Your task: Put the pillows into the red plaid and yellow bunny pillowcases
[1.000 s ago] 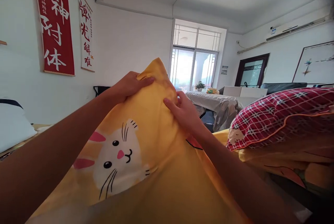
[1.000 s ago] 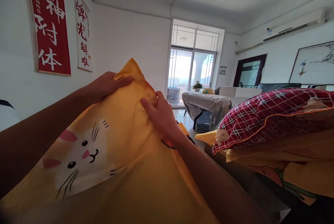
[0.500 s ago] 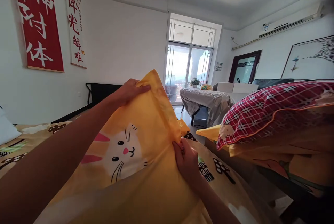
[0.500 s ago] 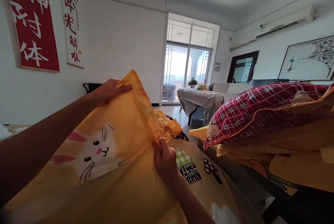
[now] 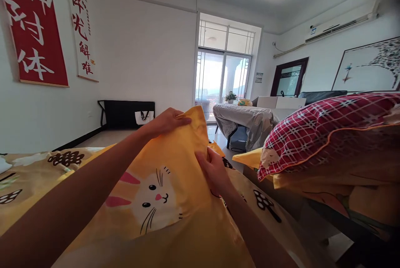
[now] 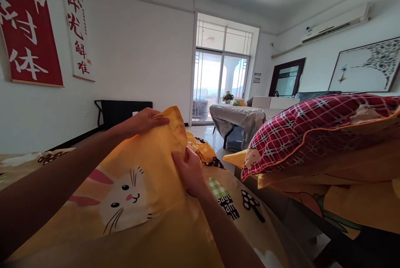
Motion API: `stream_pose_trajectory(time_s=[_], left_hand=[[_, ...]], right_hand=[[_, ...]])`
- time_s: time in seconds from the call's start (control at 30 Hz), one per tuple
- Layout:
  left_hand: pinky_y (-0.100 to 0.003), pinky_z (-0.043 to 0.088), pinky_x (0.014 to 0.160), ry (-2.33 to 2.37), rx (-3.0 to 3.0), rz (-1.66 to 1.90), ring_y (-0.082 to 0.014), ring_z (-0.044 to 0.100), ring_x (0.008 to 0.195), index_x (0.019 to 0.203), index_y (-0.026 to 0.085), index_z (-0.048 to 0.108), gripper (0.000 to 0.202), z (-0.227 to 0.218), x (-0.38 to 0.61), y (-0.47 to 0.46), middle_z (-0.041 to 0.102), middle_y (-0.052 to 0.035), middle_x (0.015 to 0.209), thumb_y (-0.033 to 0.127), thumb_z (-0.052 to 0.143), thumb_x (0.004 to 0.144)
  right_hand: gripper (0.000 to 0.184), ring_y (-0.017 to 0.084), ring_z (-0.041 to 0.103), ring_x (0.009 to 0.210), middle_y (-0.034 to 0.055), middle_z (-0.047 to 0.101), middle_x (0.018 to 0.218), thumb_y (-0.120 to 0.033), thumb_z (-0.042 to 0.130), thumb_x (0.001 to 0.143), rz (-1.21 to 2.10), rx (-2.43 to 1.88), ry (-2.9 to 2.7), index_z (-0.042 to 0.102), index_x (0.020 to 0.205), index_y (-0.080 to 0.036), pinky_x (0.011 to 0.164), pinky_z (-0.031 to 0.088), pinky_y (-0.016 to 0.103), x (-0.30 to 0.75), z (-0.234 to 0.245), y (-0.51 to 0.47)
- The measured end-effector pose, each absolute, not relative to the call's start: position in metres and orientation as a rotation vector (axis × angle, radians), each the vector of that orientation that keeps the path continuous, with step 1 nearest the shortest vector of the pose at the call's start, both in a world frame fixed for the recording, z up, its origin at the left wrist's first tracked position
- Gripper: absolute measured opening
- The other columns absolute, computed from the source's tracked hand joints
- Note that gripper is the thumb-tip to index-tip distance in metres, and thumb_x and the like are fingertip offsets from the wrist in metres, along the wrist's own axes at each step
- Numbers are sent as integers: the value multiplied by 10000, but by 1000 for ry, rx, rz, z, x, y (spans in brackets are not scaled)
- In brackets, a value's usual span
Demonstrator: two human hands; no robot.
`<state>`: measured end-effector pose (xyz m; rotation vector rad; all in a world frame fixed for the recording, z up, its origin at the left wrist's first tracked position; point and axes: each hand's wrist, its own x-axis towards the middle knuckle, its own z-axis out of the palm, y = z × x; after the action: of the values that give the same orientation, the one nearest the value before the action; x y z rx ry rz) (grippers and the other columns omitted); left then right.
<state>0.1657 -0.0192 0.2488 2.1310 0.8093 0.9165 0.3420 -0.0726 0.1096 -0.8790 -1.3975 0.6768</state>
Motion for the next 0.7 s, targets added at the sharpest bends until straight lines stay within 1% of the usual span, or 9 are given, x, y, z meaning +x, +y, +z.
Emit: stream_pose_trajectory(time_s=[0.07,0.17,0.27,0.33,0.4,0.47,0.57,0.67,0.7], left_hand=[[-201,401,394,776,2140,932,-114,544,452,649,183,557,391,244,171,-18,577,9,565,542,698,715],[-204,417,406,789,2112,931,-124,571,480,662,183,577,379,242,167,-19,605,4,594,533,718,695],[-216,451,439,782,2092,911,-141,605,523,718,187,627,353,244,164,-25,644,-4,642,526,725,692],[-220,457,447,760,2082,927,-137,596,511,704,187,629,350,245,166,-31,632,2,620,521,733,686],[-217,447,441,752,2084,942,-130,583,497,686,185,624,357,247,167,-37,613,7,602,525,733,682],[-209,438,448,748,2099,958,-129,584,519,721,190,632,357,249,158,-42,614,9,632,541,695,713],[-194,433,480,816,2175,881,-145,606,616,805,205,635,347,244,112,-43,639,10,736,548,646,753],[-187,424,496,1113,2160,704,-162,610,663,769,208,626,412,217,37,-36,659,28,759,617,633,724],[-184,416,488,1263,2142,694,-159,598,632,668,196,599,455,202,10,-33,653,39,702,648,649,682]], right_hand=[[362,201,591,776,66,675,874,-514,557,820,450,-934,-1364,609,922,-170,667,469,296,333,119,-65],[335,180,551,721,39,642,776,-500,509,846,201,-988,-1392,596,844,-175,650,441,285,332,123,-56],[388,163,526,656,22,610,711,-553,503,835,272,-992,-1413,579,776,-177,572,419,263,334,130,-54],[425,171,543,654,32,623,724,-591,549,790,404,-969,-1409,590,787,-168,538,418,259,329,141,-56],[419,177,552,655,37,627,727,-580,590,759,440,-920,-1388,597,791,-162,534,427,261,319,154,-59],[369,166,540,651,28,615,717,-536,597,766,374,-850,-1372,590,772,-167,543,433,259,311,166,-62],[326,144,496,621,8,574,675,-497,601,770,243,-804,-1324,575,727,-174,536,418,250,309,177,-66],[343,137,461,590,0,532,622,-511,609,746,151,-826,-1209,548,671,-181,502,395,249,319,184,-71],[349,139,457,588,1,526,614,-518,608,739,123,-833,-1175,541,661,-184,494,392,250,323,186,-73]])
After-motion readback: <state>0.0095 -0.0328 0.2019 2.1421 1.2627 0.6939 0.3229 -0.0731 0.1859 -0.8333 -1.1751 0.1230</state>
